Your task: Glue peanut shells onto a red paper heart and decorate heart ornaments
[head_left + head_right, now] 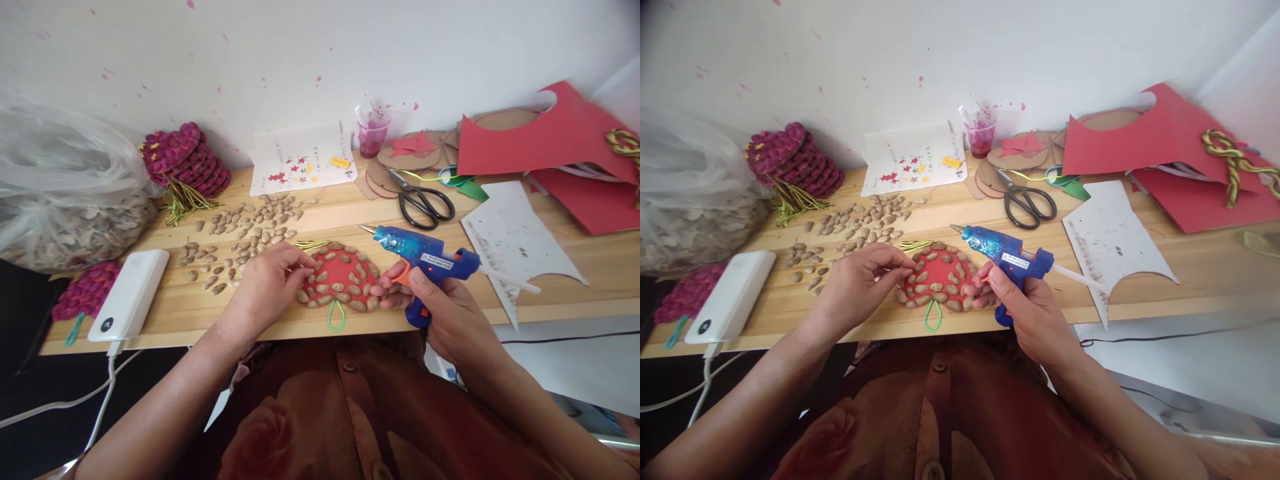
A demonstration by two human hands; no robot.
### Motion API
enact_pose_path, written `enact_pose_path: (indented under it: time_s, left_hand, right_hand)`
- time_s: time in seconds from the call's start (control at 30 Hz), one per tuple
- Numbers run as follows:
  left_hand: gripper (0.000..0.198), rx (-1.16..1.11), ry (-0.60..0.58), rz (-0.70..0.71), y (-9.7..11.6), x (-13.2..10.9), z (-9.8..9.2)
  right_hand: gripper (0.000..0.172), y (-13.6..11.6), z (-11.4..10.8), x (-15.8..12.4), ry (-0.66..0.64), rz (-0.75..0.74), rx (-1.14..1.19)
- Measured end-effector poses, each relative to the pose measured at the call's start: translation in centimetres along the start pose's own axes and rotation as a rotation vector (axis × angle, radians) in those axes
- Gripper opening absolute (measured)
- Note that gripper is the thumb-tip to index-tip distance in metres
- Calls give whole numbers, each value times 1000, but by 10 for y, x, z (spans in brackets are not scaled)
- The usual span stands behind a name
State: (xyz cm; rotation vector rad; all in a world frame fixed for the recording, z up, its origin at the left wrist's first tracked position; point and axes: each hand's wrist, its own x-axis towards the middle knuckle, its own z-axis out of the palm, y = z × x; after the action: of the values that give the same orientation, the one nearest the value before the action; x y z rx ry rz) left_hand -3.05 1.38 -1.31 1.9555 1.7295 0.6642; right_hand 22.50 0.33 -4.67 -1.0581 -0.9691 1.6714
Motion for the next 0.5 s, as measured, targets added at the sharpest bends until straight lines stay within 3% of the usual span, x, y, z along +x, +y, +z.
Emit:
enact_pose_path:
  time_s: [0.5]
  left_hand:
    - [10, 95, -8, 7, 2, 2, 10]
  right_hand:
    - [24, 1, 1, 0, 12, -31, 7]
